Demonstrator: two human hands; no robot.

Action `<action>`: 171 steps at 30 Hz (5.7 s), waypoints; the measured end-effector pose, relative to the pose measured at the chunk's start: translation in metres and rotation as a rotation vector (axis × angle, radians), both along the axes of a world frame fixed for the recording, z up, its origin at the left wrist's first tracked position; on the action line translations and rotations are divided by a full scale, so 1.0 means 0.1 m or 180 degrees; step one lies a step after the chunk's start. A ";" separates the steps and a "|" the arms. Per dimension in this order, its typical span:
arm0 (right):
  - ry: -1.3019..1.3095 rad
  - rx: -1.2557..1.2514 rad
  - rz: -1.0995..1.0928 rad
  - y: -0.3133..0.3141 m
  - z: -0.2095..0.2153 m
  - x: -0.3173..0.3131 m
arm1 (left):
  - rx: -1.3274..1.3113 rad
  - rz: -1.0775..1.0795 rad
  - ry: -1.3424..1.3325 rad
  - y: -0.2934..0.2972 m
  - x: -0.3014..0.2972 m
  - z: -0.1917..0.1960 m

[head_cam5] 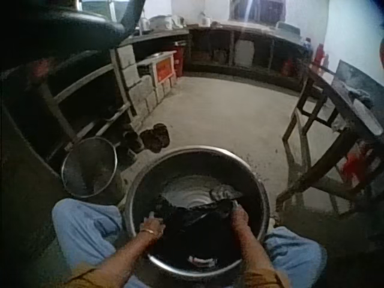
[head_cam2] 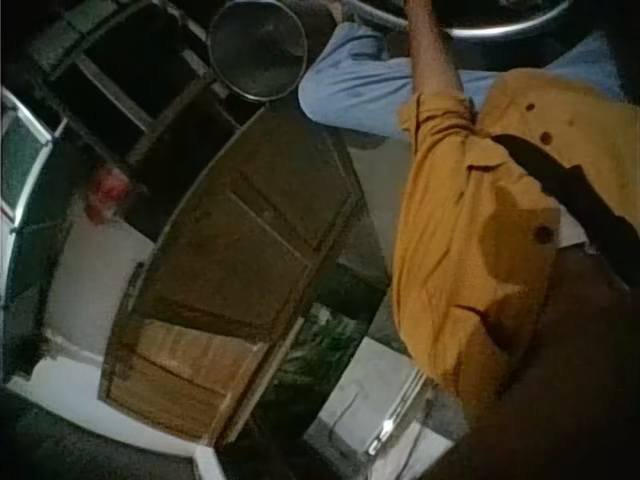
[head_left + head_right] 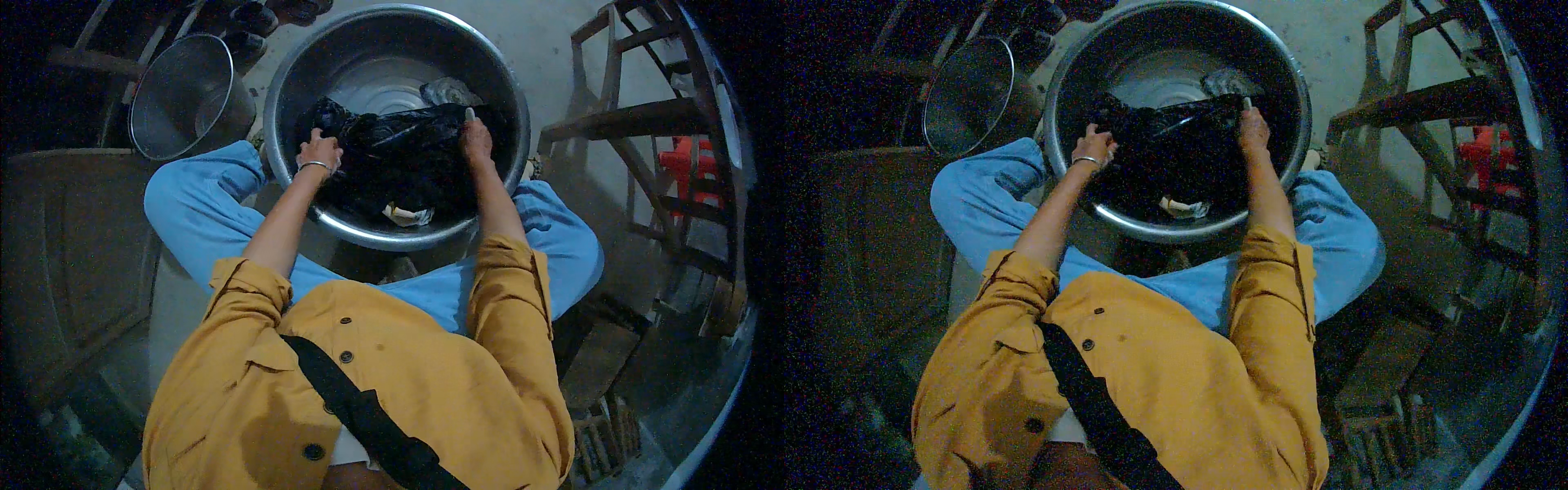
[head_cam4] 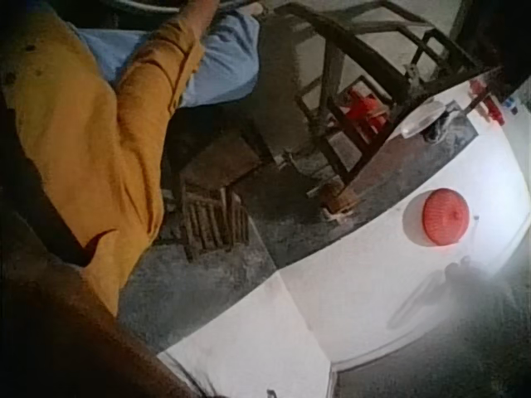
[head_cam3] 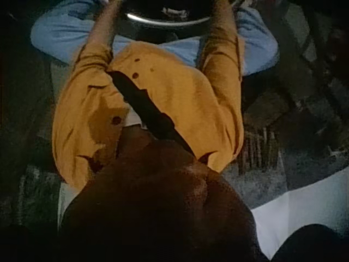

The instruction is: The person sits cross-legged on the floor and hand-washes dark-colored clothes in a large metal basin. They scrub the fabric with a bar of soap, rub the material between their hands, and repeatedly submerge and wring the items in the soapy water.

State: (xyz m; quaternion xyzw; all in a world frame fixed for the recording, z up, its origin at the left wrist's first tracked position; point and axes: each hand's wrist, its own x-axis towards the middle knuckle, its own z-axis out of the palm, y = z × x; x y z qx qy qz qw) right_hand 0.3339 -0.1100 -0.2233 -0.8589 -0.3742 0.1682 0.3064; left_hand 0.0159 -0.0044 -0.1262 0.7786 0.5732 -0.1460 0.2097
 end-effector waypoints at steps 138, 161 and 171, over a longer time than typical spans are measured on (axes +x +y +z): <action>0.0152 0.1367 0.1128 -0.10 1.94 -1.45 | -0.2281 0.0667 -0.5829 -0.71 0.60 0.32; 0.1675 -0.0056 0.2543 -0.28 2.11 -1.08 | 0.0657 -0.2155 -0.3691 -0.09 0.49 1.04; 0.3221 0.2246 0.0577 -0.19 2.16 -0.87 | -0.1565 -0.0642 -0.3545 -0.08 0.45 1.07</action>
